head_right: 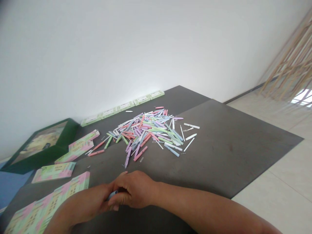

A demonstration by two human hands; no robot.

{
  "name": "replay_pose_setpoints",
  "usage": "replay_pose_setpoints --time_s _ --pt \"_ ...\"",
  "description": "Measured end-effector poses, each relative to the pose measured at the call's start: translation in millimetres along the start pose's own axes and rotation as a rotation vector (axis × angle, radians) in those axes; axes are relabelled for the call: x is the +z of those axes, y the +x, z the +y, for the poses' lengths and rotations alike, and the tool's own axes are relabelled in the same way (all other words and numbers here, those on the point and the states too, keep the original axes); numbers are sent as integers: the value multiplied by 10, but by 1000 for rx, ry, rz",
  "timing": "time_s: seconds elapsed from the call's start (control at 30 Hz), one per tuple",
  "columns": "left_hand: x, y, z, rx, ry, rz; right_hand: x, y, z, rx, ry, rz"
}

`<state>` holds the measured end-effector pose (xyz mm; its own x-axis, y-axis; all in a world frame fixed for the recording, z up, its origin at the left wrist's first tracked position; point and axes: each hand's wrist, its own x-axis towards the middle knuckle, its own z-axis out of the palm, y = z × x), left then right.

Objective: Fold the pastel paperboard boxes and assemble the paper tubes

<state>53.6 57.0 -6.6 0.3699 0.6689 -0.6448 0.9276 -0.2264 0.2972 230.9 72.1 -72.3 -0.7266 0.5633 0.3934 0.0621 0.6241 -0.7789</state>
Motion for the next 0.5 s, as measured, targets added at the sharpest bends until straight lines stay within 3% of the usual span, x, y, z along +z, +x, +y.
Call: replay_pose_setpoints --time_s 0.2,0.27,0.5 --pt "-58 -67 -5 -48 50 -64 -151 19 -7 -64 -116 -179" --pt "-73 -83 -1 -58 26 -55 -281 51 15 -11 -209 -187" --pt "-89 -150 29 -81 -51 -4 -860 76 463 494 -550 233"
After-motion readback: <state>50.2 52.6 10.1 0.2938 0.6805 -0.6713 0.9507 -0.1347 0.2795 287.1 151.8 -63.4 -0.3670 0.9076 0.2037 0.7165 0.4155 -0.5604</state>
